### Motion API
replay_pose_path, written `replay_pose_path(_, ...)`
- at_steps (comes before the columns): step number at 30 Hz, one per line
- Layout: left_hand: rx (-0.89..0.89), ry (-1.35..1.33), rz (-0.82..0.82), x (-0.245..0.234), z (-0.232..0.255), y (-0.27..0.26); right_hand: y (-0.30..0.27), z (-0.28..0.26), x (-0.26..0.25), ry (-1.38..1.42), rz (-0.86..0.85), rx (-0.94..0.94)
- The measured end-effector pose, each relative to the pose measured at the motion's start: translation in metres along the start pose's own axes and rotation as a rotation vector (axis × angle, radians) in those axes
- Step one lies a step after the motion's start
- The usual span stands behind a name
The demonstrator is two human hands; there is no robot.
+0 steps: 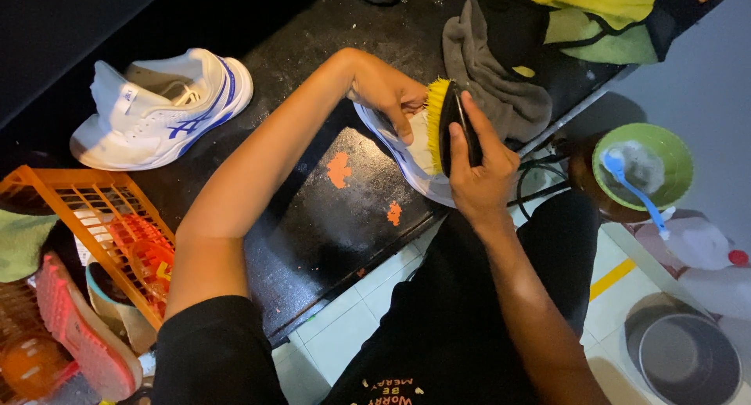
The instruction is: The person cleans white sneakers by scrubbing the surfaces and soles with a small brush and wiping them with a yellow cloth.
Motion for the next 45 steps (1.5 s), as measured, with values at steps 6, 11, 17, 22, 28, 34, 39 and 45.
replay_pose_path(6, 0.131, -0.072, 0.018, 0.002, 0.005, 0.0, 0.003, -0.006, -0.006, -0.086, -0.143, -0.119)
replay_pose_path(11, 0.181, -0.256, 0.027, -0.003, -0.007, 0.004, -0.029, 0.008, -0.015, -0.094, -0.303, -0.06)
replay_pose_path(17, 0.076, -0.183, 0.053, -0.003, -0.008, 0.003, -0.01, 0.002, -0.004, -0.105, -0.177, -0.123)
replay_pose_path(22, -0.416, -0.227, 0.363, -0.003, -0.01, -0.01, 0.019, -0.008, -0.001, -0.075, -0.129, -0.191)
replay_pose_path(28, 0.14, -0.248, -0.015, -0.008, -0.013, 0.003, -0.021, 0.016, -0.014, -0.062, -0.305, -0.102)
replay_pose_path(34, 0.119, -0.214, 0.026, -0.008, -0.015, 0.004, -0.015, 0.019, -0.009, -0.089, -0.261, -0.067)
replay_pose_path(39, -0.493, 0.062, 0.285, -0.017, -0.025, -0.012, 0.032, -0.006, -0.002, -0.108, -0.145, -0.22)
replay_pose_path(45, 0.085, -0.329, 0.065, -0.008, -0.02, 0.004, -0.006, 0.017, -0.009, -0.106, -0.223, -0.099)
Point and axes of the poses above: each hand's wrist, its own y-axis towards the middle knuckle, its own x-axis out of the palm, z = x × y, the point moved 4 cm from there along y, towards the middle knuckle, and after that the axes turned 14 degrees about -z, right-handed, at the moved point
